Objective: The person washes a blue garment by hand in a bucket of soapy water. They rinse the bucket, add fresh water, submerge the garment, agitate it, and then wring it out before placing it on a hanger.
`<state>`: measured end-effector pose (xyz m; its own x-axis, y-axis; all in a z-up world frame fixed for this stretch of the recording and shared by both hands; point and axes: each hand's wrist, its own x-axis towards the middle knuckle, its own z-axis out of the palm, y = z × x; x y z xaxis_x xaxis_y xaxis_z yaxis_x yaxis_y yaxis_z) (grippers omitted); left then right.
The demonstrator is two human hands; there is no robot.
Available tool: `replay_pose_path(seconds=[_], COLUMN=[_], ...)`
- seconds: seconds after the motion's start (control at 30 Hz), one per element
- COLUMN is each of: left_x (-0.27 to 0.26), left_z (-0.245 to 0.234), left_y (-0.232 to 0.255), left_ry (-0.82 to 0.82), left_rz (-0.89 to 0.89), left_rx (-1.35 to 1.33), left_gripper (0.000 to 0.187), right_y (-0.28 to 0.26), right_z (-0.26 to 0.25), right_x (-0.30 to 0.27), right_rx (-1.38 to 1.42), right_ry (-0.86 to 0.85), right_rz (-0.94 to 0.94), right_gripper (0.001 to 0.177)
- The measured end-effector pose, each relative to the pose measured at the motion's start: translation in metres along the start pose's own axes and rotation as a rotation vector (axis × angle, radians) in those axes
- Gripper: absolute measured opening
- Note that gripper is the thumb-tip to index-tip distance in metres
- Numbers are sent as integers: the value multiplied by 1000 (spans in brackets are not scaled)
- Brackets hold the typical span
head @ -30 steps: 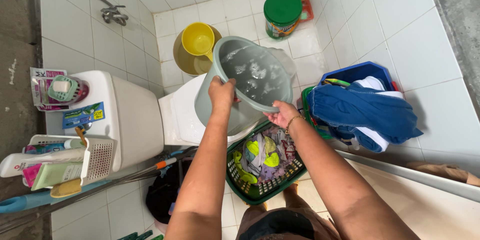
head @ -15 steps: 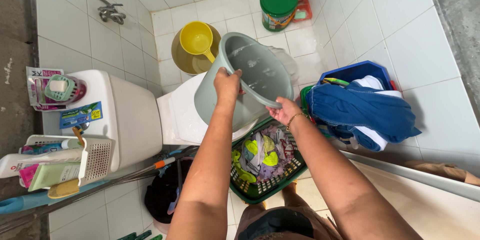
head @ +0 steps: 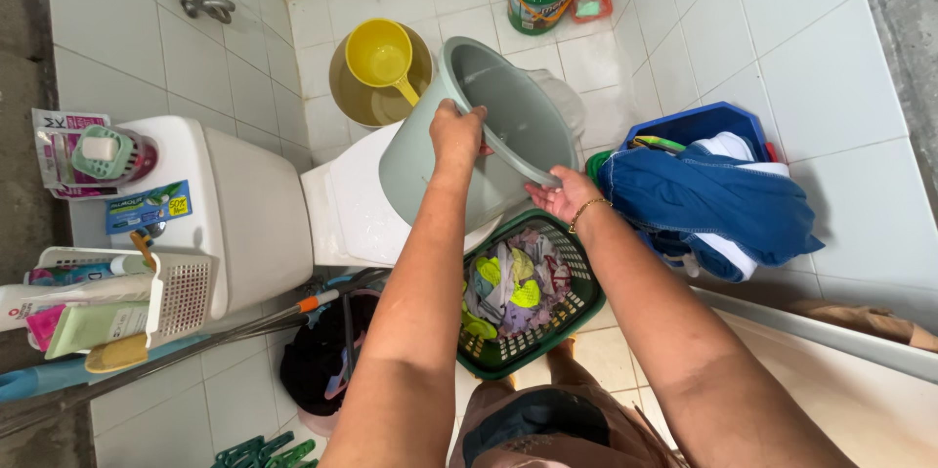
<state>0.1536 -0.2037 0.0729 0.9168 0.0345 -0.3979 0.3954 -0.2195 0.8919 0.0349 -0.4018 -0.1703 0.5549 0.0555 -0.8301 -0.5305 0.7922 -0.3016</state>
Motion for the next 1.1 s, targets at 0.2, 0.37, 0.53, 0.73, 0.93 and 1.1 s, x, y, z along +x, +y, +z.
replay_pose_path(seconds=[0.2,0.37,0.53,0.73,0.93,1.1], left_x=[7,11,13,14,8,4], left_z=[5,12,20,28,30,15], left_y=[-5,-3,2,4,0,-4], left_ry=[-5,-6,-16,-43,-43,-10], left_rz=[7,-16,-32,-52,-22,-14], left_rx=[-23,-5,20,7,22,-55], left_gripper=[28,28,28,29,29,29], right_y=[-1,-4,-8,-7,-1,10], right_z=[3,12,21,19,30,70], right_x=[-6,-16,-23,-23,-34,-82], right_rx=[-84,-155,-202,-210,-305,-850], right_ry=[42,113,166,222,282,515], right_rz=[-27,-6,-24,-64,-143,-461], right_gripper=[27,38,47,48,49,59])
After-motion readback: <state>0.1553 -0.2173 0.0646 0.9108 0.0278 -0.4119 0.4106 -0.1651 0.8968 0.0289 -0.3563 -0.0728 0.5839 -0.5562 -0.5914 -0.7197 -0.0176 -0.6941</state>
